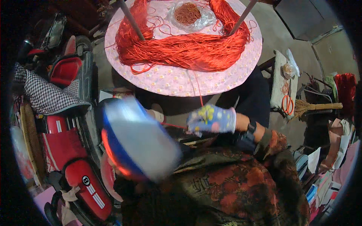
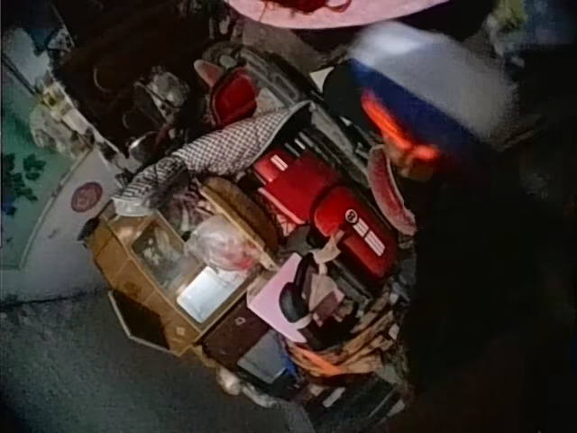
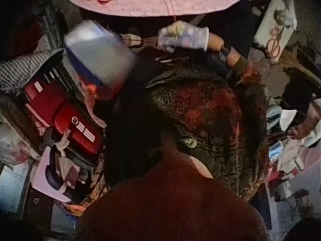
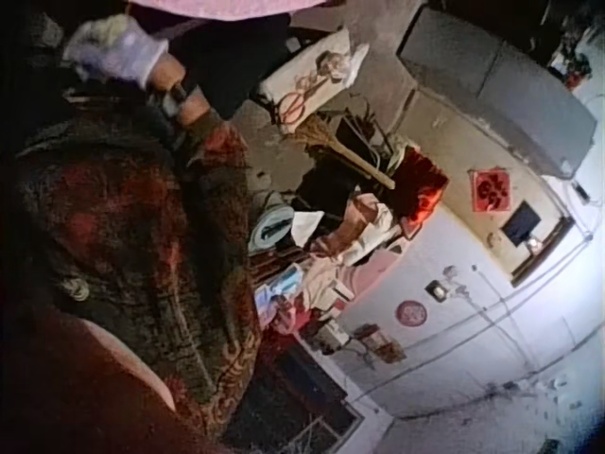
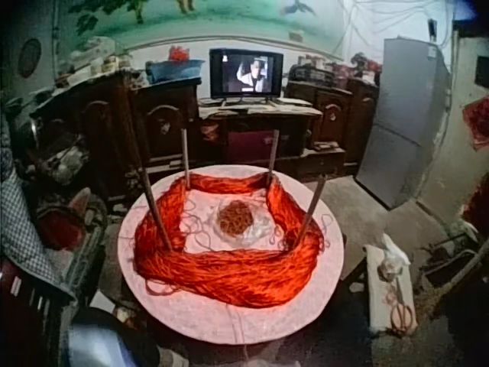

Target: Winding red wire or string around a blue component package.

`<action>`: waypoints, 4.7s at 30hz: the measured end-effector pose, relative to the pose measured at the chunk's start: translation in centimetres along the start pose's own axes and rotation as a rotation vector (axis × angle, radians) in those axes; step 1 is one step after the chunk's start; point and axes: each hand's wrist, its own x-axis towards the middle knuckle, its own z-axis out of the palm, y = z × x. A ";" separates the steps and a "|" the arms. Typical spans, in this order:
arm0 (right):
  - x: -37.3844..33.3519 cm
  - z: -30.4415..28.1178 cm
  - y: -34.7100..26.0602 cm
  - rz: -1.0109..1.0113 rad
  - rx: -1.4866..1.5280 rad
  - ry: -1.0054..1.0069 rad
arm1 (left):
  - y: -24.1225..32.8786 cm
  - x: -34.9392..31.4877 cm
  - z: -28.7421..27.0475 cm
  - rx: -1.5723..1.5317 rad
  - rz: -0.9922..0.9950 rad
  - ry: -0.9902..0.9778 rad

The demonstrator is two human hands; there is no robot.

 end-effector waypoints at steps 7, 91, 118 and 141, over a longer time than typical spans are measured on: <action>-1.2 0.1 -5.8 -0.383 -0.600 0.034 | 2.5 3.7 -2.9 -0.845 -0.118 0.055; -6.8 1.7 -5.9 -0.183 -0.935 0.070 | 8.6 3.9 -0.3 -1.076 -0.023 0.286; -3.8 -5.3 -1.7 -0.101 -0.198 0.366 | 4.0 4.1 -0.7 -1.234 0.487 -0.317; -4.9 -1.2 -0.2 -0.150 -0.376 0.255 | 5.2 3.1 0.3 -2.191 0.274 -0.180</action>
